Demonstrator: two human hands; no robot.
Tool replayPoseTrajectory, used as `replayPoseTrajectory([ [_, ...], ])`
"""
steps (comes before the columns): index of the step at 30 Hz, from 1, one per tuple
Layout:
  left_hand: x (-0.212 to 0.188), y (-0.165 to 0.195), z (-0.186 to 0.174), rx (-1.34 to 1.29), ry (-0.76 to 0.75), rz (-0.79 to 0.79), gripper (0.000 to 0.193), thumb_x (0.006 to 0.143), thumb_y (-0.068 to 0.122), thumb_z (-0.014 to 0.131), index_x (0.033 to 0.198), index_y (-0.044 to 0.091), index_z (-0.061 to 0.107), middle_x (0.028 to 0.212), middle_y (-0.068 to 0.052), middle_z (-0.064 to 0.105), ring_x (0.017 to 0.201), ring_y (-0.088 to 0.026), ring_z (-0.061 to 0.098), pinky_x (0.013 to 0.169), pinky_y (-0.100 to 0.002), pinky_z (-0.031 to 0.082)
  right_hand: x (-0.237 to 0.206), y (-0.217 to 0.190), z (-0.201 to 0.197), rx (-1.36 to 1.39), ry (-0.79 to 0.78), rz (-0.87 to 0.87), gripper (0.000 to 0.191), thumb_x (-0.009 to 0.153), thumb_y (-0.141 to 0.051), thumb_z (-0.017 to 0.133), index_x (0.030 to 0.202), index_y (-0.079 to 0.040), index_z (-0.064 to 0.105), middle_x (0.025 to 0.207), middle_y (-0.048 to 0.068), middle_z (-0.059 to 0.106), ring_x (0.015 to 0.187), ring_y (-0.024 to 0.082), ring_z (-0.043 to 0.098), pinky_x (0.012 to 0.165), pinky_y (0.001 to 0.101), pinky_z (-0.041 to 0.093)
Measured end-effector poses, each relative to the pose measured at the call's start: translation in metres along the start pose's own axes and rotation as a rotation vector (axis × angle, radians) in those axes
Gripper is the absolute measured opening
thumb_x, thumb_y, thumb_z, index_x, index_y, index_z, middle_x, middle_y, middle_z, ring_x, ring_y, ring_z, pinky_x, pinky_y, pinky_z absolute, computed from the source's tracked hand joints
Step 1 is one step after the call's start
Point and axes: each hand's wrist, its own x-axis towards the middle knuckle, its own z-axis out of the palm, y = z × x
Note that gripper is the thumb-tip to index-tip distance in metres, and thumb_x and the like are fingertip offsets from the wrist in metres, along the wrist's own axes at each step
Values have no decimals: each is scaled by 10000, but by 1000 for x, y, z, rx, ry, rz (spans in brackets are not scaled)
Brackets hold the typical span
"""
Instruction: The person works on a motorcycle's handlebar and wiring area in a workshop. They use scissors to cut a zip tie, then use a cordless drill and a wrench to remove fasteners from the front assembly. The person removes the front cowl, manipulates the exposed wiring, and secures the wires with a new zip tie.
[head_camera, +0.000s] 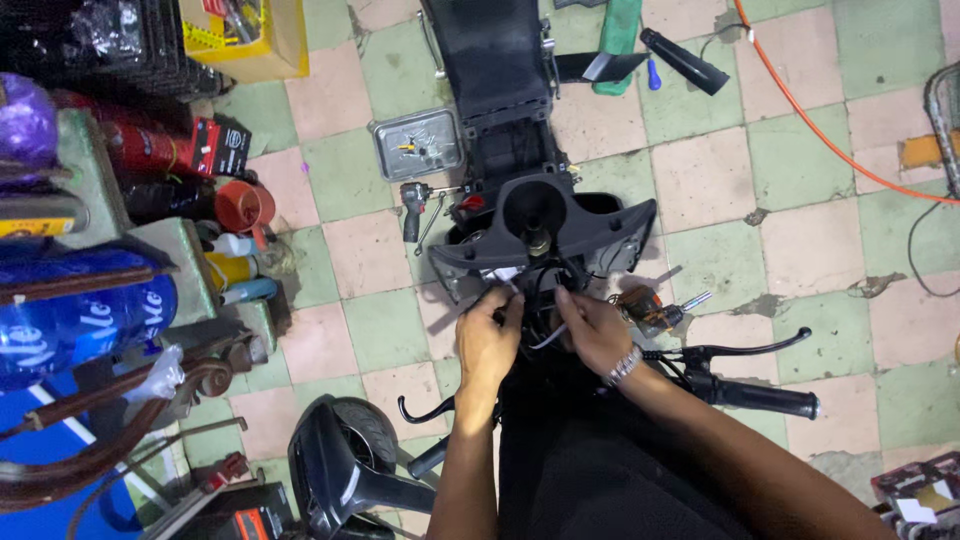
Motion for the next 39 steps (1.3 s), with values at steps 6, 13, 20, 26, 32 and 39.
replayPoseTrajectory([
  [6, -3, -6, 12, -42, 89, 51, 165, 878, 205, 725, 971, 69, 738, 870, -124, 774, 810, -287, 753, 734, -363, 557, 18, 16, 21, 61, 47, -249, 362, 952, -295, 652, 1199, -31, 662, 932, 81, 746, 690, 169, 697, 636, 335, 559],
  [13, -7, -13, 14, -86, 38, 74, 182, 878, 198, 761, 1001, 66, 775, 886, -95, 790, 811, -192, 752, 769, -306, 557, 26, 31, 25, 63, -187, -283, 367, 965, -276, 662, 1283, -94, 675, 1036, 114, 788, 915, 194, 768, 796, 325, 588],
  [20, -11, -18, 16, -264, -10, -38, 209, 844, 178, 791, 970, 11, 791, 861, -79, 782, 778, -138, 701, 738, -272, 550, 14, 37, 33, 10, -155, -328, 282, 996, -288, 618, 1149, -74, 719, 917, 137, 768, 806, 231, 765, 721, 338, 569],
  [26, -5, -30, 24, -216, 39, -236, 208, 818, 170, 786, 944, 6, 800, 807, -66, 780, 724, -115, 678, 699, -262, 546, 14, 28, 43, 64, -24, -330, 232, 973, -250, 645, 987, -39, 741, 801, 161, 724, 704, 281, 731, 615, 368, 530],
  [32, 0, -32, 32, -382, 88, -226, 176, 818, 120, 765, 905, -32, 785, 796, -56, 756, 718, -101, 629, 688, -260, 520, 3, 6, 44, 98, 67, -243, 259, 949, -268, 629, 967, -30, 731, 770, 210, 692, 656, 333, 737, 586, 416, 532],
  [39, 5, -30, 32, -201, 262, -98, 179, 856, 166, 791, 887, -6, 756, 805, -62, 760, 719, -158, 697, 711, -291, 547, 15, -24, 32, -377, -58, -147, 242, 967, -248, 569, 941, -48, 703, 843, 237, 709, 819, 452, 679, 727, 540, 528],
])
